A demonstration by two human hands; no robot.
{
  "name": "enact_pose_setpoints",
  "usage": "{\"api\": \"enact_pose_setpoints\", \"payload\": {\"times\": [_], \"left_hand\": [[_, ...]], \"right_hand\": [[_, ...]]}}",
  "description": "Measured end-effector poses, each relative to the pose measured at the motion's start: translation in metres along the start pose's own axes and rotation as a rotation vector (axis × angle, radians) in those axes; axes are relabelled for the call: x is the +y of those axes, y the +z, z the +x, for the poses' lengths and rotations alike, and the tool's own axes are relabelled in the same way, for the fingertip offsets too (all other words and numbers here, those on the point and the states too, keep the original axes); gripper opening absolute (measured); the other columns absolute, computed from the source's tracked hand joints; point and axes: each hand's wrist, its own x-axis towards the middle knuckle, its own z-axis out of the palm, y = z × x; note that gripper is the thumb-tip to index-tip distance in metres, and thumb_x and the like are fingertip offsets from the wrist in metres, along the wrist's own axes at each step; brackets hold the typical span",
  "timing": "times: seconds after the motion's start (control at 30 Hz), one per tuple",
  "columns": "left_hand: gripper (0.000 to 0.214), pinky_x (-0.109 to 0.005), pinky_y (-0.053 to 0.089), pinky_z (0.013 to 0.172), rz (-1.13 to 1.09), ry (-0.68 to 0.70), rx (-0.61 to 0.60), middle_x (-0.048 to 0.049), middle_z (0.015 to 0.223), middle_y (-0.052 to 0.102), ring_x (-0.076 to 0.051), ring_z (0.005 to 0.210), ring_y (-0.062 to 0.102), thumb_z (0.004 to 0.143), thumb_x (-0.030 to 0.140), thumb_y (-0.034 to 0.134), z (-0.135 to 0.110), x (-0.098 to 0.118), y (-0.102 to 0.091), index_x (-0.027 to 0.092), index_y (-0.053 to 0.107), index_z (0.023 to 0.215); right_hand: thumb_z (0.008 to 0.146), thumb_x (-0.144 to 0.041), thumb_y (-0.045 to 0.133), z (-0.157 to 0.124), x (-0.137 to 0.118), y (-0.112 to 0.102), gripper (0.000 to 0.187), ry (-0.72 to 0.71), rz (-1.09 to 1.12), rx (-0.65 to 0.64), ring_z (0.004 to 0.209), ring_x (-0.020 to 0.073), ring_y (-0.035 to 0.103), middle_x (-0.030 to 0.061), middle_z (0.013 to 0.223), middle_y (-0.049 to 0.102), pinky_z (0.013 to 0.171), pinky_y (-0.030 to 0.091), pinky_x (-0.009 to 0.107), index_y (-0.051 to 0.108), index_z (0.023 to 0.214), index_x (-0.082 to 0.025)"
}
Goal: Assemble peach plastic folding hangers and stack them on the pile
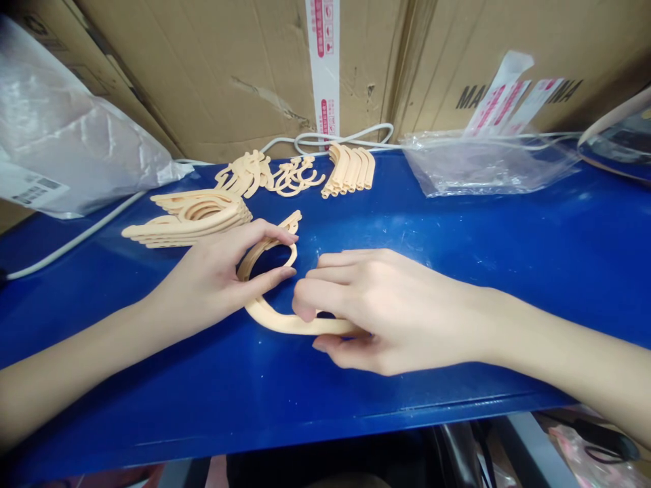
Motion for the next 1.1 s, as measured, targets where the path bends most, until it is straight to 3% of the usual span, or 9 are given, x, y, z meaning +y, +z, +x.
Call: {"api": "enact_pose_setpoints", "payload": {"times": [0.27,0.43,0.57,0.7,0.83,1.1], "left_hand": [[0.022,-0.028,0.046,0.081,0.070,0.017,-0.008,-0.0006,0.105,0.066,-0.017,0.096,0.062,0.087,0.031,0.061,-0.002,-0.001,0.002,0.021,0.059,0.107],[0.025,-0.029,0.043,0.074,0.134,0.074,-0.030,-0.0016,0.101,0.066,-0.019,0.093,0.061,0.090,0.038,0.059,-0.001,-0.001,0.001,0.019,0.060,0.107],[0.025,-0.029,0.042,0.075,0.120,0.121,-0.047,-0.0012,0.100,0.065,-0.018,0.091,0.059,0.092,0.039,0.056,0.000,0.000,0.000,0.019,0.060,0.107],[0.021,-0.029,0.043,0.079,0.072,0.152,-0.077,-0.0004,0.101,0.065,-0.016,0.092,0.058,0.097,0.025,0.045,0.000,-0.001,-0.002,0.019,0.059,0.110],[0.030,-0.029,0.044,0.086,0.058,0.185,-0.097,-0.0004,0.110,0.065,-0.015,0.100,0.058,0.091,0.010,0.040,-0.001,-0.004,-0.003,0.018,0.057,0.114],[0.035,-0.027,0.046,0.080,0.112,0.230,-0.098,-0.0004,0.110,0.066,-0.016,0.098,0.061,0.087,0.008,0.045,-0.001,-0.007,-0.003,0.020,0.056,0.117]], "right_hand": [[0.088,-0.010,0.049,0.001,0.009,0.002,0.024,-0.050,-0.100,0.021,0.090,0.0181,0.054,0.0044,0.099,0.068,0.082,0.041,0.033,0.065,0.105,-0.016],[0.090,-0.012,0.048,0.000,0.018,0.002,0.024,-0.014,-0.221,0.068,0.103,0.0212,0.053,0.0059,0.105,0.067,0.090,0.038,0.038,0.065,0.106,-0.017],[0.090,-0.012,0.049,-0.001,0.022,0.001,0.021,-0.007,-0.310,0.128,0.100,0.0219,0.053,0.0072,0.112,0.063,0.086,0.039,0.039,0.065,0.102,-0.018],[0.090,-0.012,0.049,-0.003,0.032,-0.001,0.021,0.011,-0.370,0.178,0.095,0.0224,0.052,0.0086,0.109,0.059,0.081,0.039,0.039,0.065,0.100,-0.020],[0.089,-0.009,0.047,-0.003,0.041,-0.003,0.023,0.017,-0.356,0.223,0.092,0.0216,0.053,0.0080,0.103,0.058,0.081,0.039,0.038,0.066,0.094,-0.020],[0.088,-0.006,0.050,-0.002,0.046,-0.001,0.025,0.037,-0.246,0.279,0.088,0.0202,0.056,0.0050,0.094,0.060,0.079,0.038,0.038,0.069,0.083,-0.022]]}}
